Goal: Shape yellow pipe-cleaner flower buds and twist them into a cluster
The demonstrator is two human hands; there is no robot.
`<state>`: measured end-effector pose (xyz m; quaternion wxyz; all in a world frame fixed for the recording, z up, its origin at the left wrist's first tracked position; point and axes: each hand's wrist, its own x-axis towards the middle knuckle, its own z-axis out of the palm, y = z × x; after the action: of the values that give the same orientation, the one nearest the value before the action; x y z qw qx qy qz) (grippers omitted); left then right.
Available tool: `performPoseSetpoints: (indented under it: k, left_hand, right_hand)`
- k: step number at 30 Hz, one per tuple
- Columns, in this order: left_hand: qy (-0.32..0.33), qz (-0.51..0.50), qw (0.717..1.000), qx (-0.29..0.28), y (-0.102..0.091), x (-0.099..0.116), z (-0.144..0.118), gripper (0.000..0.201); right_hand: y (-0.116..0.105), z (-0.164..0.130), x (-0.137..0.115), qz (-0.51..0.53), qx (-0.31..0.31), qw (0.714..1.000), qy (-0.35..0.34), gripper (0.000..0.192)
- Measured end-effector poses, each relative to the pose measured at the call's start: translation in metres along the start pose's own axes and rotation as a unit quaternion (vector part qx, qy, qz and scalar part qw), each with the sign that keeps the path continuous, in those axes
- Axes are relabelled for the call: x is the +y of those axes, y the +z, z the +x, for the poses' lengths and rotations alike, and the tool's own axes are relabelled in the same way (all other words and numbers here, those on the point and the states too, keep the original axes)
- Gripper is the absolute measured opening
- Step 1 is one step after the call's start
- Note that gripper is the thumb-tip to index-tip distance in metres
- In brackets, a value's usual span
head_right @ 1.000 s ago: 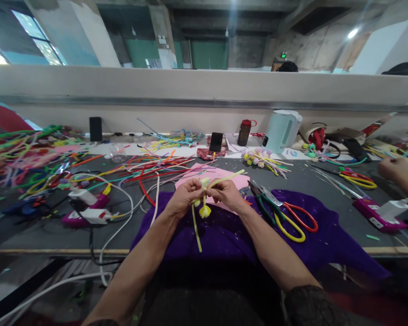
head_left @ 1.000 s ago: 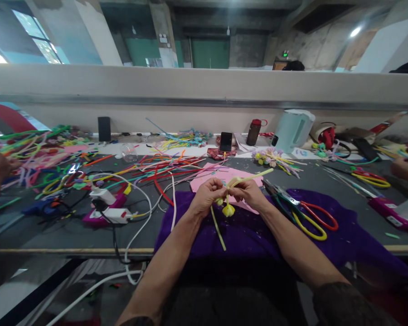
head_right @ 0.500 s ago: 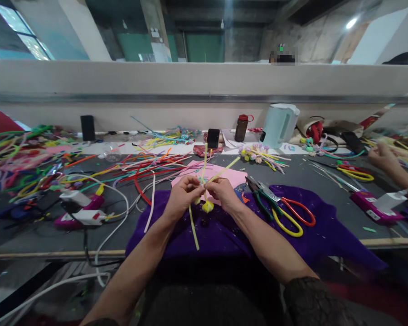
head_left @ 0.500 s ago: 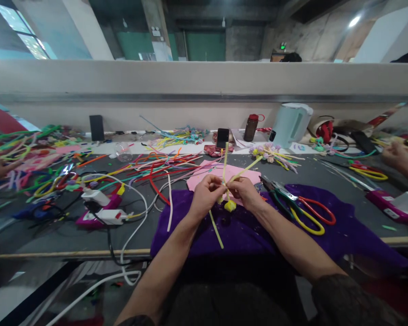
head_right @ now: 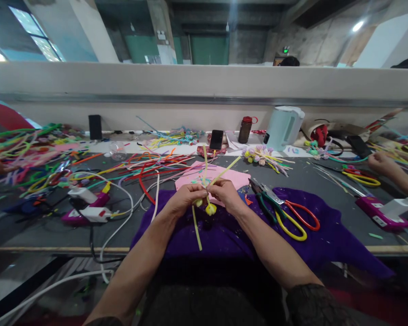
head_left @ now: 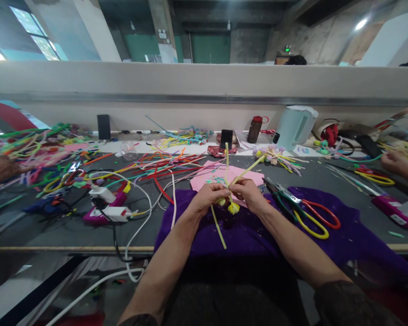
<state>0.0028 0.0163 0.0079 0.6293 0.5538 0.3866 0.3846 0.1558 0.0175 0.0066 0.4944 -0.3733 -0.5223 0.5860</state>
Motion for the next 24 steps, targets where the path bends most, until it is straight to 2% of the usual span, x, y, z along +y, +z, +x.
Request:
performPoseSetpoints:
  k: [4,8,10,13,17,24]
  left_hand:
    - [-0.009,-0.056,0.998,-0.003,0.0,0.005,-0.002,0.022]
    - [-0.018,-0.115,0.993,-0.03,-0.002,0.009,-0.005,0.021]
    - [-0.019,-0.121,0.991,-0.057,-0.004,0.009,-0.007,0.021]
    - [-0.023,-0.116,0.99,-0.081,-0.007,0.007,-0.007,0.02]
    - [-0.033,-0.102,0.992,-0.073,-0.008,0.007,-0.005,0.021]
    - [-0.02,-0.083,0.994,-0.063,-0.005,0.007,-0.005,0.02]
  right_hand:
    - [-0.005,0.0,-0.003,-0.013,-0.018,0.999,-0.028,0.014]
    - [-0.011,-0.003,-0.01,-0.057,-0.046,0.991,-0.114,0.032]
    - [-0.013,-0.004,-0.012,-0.099,-0.077,0.979,-0.161,0.032]
    - [-0.016,-0.004,-0.012,-0.169,-0.108,0.95,-0.24,0.024]
    - [-0.018,-0.002,-0.012,-0.265,-0.118,0.904,-0.313,0.021]
    - [-0.016,-0.008,-0.019,-0.406,-0.074,0.837,-0.36,0.013]
